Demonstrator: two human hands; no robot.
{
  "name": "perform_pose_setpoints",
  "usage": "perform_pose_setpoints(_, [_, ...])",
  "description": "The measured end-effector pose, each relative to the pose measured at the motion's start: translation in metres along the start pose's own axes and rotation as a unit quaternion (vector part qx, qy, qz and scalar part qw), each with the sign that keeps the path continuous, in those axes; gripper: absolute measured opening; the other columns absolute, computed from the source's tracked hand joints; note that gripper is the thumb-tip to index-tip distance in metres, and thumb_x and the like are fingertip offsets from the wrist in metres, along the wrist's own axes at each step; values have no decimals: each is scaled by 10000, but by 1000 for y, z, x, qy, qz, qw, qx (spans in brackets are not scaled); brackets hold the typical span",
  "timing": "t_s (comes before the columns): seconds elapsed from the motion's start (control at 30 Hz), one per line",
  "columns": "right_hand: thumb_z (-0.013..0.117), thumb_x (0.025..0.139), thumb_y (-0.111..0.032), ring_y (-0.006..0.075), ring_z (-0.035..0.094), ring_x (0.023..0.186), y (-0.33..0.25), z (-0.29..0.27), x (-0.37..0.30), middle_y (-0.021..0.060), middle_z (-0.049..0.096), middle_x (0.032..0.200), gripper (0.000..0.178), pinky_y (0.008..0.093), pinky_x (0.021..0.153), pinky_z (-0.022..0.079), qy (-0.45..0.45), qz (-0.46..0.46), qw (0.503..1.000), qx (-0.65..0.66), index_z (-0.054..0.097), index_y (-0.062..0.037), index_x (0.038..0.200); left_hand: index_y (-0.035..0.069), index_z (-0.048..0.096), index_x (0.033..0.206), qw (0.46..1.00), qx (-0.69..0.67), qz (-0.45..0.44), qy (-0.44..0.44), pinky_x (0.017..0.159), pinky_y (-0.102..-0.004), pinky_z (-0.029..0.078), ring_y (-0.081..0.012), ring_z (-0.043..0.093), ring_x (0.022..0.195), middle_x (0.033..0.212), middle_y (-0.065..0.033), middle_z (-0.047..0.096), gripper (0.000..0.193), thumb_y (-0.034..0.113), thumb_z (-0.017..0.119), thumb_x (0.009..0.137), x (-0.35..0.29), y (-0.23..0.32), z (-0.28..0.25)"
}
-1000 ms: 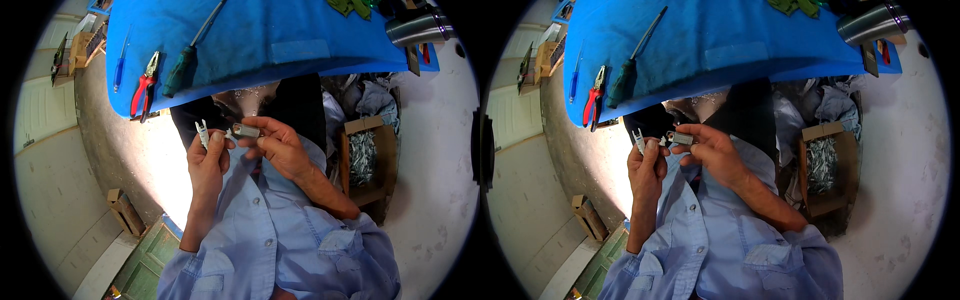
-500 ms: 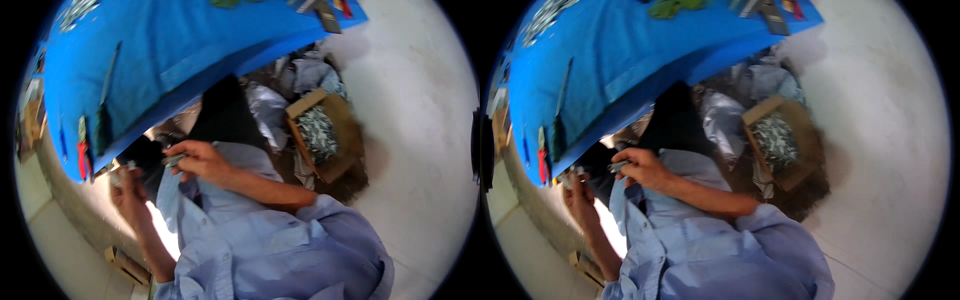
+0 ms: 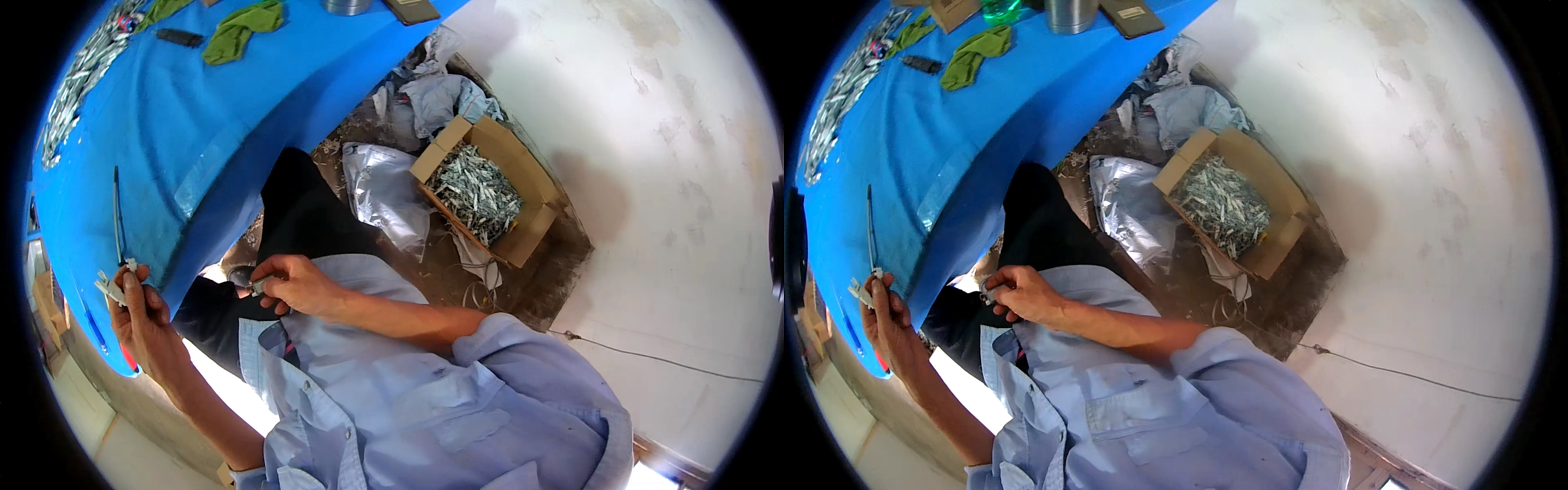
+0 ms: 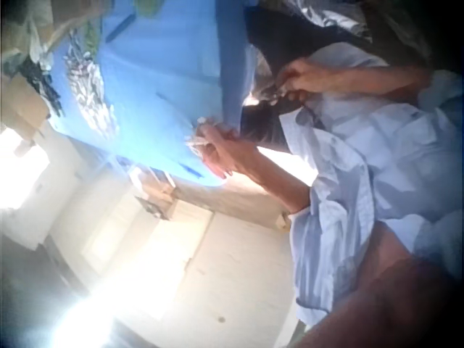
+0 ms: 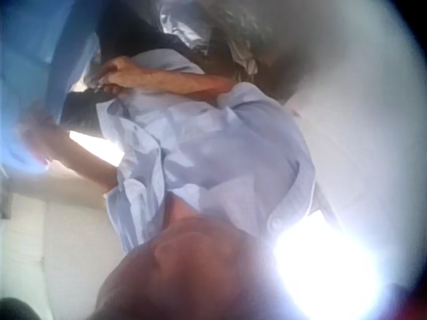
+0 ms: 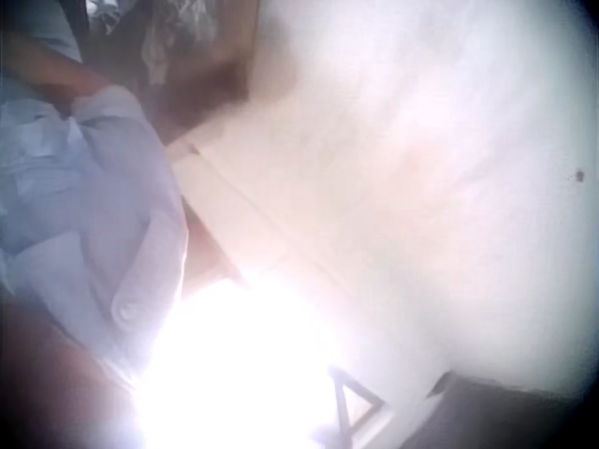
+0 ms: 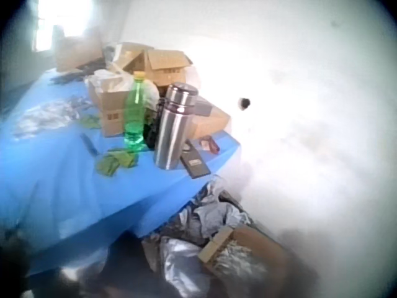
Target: The person assembles metal components by hand, inserting pins into small metal housings and using a screwdriver to adjust or secure parts.
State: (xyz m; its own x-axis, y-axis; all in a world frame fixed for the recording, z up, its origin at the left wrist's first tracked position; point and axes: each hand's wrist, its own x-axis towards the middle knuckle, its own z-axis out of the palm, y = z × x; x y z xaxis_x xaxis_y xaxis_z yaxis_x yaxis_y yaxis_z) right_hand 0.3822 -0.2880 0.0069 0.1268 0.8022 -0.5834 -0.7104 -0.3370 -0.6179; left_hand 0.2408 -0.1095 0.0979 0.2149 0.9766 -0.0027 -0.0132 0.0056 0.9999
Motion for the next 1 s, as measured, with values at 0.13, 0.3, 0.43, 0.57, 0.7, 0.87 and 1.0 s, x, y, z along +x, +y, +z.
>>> perform_pose_setpoints(0.13, [575, 956, -84, 145, 682, 927, 4, -13, 4, 81, 703, 1087, 376, 267, 718, 565, -18, 8, 1000, -23, 569, 26, 1315, 38, 662, 1219, 989, 62, -43, -129, 571, -194, 390, -37, 525, 715, 1021, -50, 722, 224, 142, 653, 1021, -22, -5, 63])
perform_pose_setpoints(0.3, [620, 959, -125, 151, 681, 999, -15, -23, -45, 68, 696, 1074, 404, 276, 764, 560, -116, -150, 949, 253, 583, -2, 1343, 13, 537, 1421, 867, 169, -27, -468, 831, -298, 551, -171, 657, 1030, 1303, -114, 659, 617, 68, 792, 862, -119, 34, 175])
perform_pose_setpoints(0.43, [641, 963, -154, 149, 678, 1029, -4, -17, -34, 61, 697, 1068, 405, 282, 789, 560, -31, -256, 956, 138, 596, -8, 1338, 18, 555, 1413, 883, 198, -17, -426, 817, -306, 562, -194, 657, 1067, 1360, -134, 634, 562, 47, 751, 887, -104, 30, 168])
perform_pose_setpoints(0.57, [564, 939, -54, 118, 646, 769, 0, -24, 0, 61, 683, 915, 234, 268, 642, 547, 9, -153, 987, 40, 649, 18, 1145, 14, 601, 1362, 907, 232, -7, -353, 831, -298, 557, -175, 679, 993, 1325, -129, 652, 431, 102, 696, 951, -83, 4, 123])
perform_pose_setpoints(0.7, [620, 967, -110, 146, 701, 826, -1, -41, 11, 68, 703, 1033, 280, 282, 675, 590, 29, -116, 990, 73, 644, 16, 1216, -1, 622, 1344, 938, 247, -29, -243, 776, -268, 545, -127, 680, 909, 1214, -111, 711, 408, 233, 675, 1014, -65, -2, 81])
perform_pose_setpoints(0.87, [605, 1032, -179, 139, 690, 828, -25, -97, 13, 98, 704, 1072, 314, 250, 638, 574, 198, -186, 962, 28, 611, 18, 1277, 3, 668, 1273, 950, 282, 11, -136, 726, -234, 521, -99, 652, 830, 1117, -94, 737, 370, 273, 676, 1020, -47, -8, 32])
perform_pose_setpoints(1.0, [560, 1052, -163, 136, 684, 795, 12, -172, 23, 107, 714, 1032, 276, 270, 648, 566, 364, -248, 892, -99, 610, -12, 1278, 9, 678, 1265, 940, 332, 33, -72, 768, -250, 534, -112, 658, 870, 1111, -101, 746, 399, 325, 673, 1022, -38, -4, 7])
